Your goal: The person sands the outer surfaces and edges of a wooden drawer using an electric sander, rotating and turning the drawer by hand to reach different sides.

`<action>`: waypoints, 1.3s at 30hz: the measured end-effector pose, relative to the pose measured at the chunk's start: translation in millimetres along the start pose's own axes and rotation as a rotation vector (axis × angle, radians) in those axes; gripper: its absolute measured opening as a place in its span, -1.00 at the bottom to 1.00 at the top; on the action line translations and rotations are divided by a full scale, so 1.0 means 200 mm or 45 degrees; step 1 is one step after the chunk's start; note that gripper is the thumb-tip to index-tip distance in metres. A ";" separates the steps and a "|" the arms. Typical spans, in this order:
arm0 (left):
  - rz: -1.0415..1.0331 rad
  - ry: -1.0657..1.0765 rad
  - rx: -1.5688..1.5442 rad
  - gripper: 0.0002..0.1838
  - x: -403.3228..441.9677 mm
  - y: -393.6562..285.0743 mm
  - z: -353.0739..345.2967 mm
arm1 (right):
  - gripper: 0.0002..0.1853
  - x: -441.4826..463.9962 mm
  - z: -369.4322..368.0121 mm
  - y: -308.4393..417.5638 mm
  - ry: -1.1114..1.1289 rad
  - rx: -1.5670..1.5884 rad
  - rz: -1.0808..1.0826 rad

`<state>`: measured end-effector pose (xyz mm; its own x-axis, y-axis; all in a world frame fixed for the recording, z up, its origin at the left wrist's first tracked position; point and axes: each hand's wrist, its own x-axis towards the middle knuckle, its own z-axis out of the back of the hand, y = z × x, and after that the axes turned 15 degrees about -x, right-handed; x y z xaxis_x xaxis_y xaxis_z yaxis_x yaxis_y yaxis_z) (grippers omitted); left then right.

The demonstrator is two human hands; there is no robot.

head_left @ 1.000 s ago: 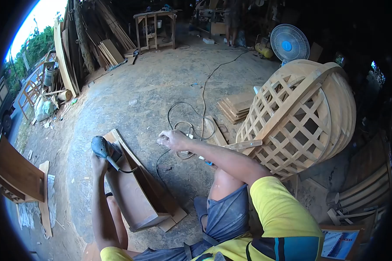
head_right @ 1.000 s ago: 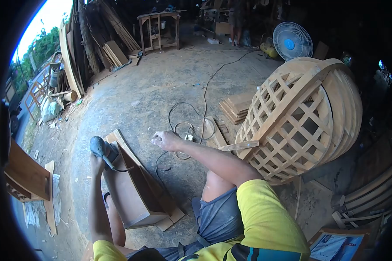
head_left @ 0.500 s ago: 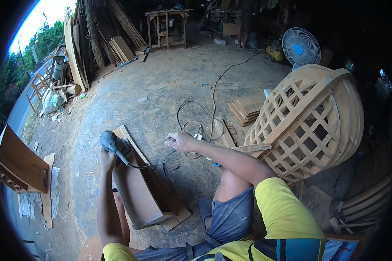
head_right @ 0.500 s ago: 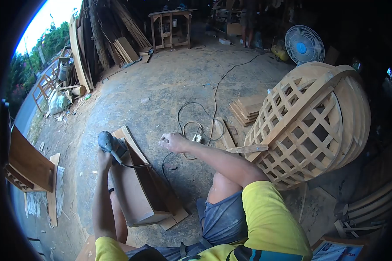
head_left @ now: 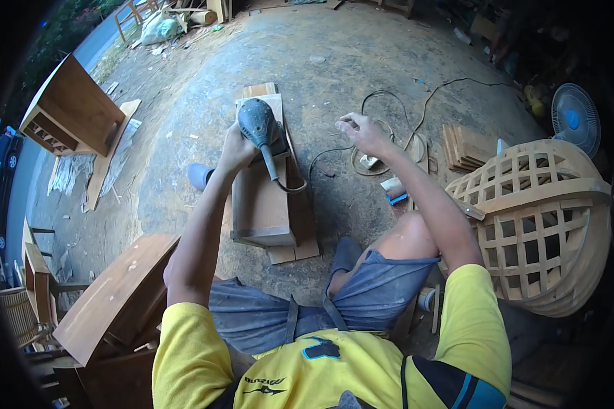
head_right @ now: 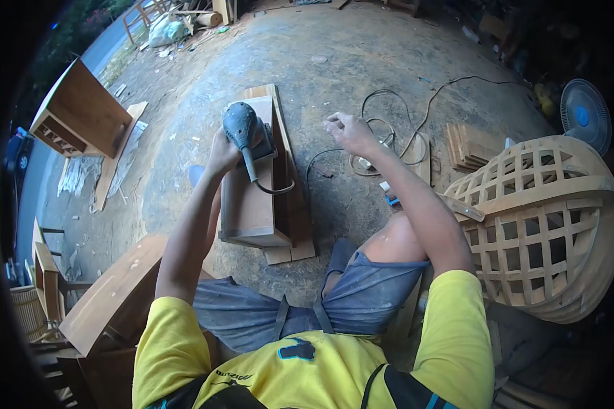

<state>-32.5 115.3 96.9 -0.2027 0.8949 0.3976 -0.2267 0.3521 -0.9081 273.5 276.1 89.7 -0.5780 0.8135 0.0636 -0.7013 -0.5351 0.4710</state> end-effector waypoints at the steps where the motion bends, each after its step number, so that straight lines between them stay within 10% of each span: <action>1: -0.013 0.003 0.056 -0.83 -0.04 -0.01 0.00 | -0.51 0.00 0.02 0.02 -0.005 0.002 0.029; 11: -0.108 0.288 0.026 -0.48 -0.47 -0.24 -0.09 | -0.49 -0.02 -0.02 -0.02 0.009 -0.040 0.046; 23: 0.001 -0.162 0.147 -0.55 0.49 0.37 0.16 | -0.47 0.00 0.00 -0.06 0.063 -0.023 0.057; 34: 0.031 -0.068 0.097 -0.54 0.04 0.09 0.06 | -0.49 0.03 0.03 0.19 0.099 0.110 0.094; 39: 0.024 -0.050 0.015 -0.53 -0.24 -0.11 -0.07 | -0.19 -0.12 0.16 0.62 0.192 0.243 0.169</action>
<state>-4.2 69.5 95.7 -0.2444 0.8896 0.3858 -0.2339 0.3320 -0.9138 212.6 197.2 174.3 -0.7252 0.6884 0.0109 -0.5321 -0.5704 0.6257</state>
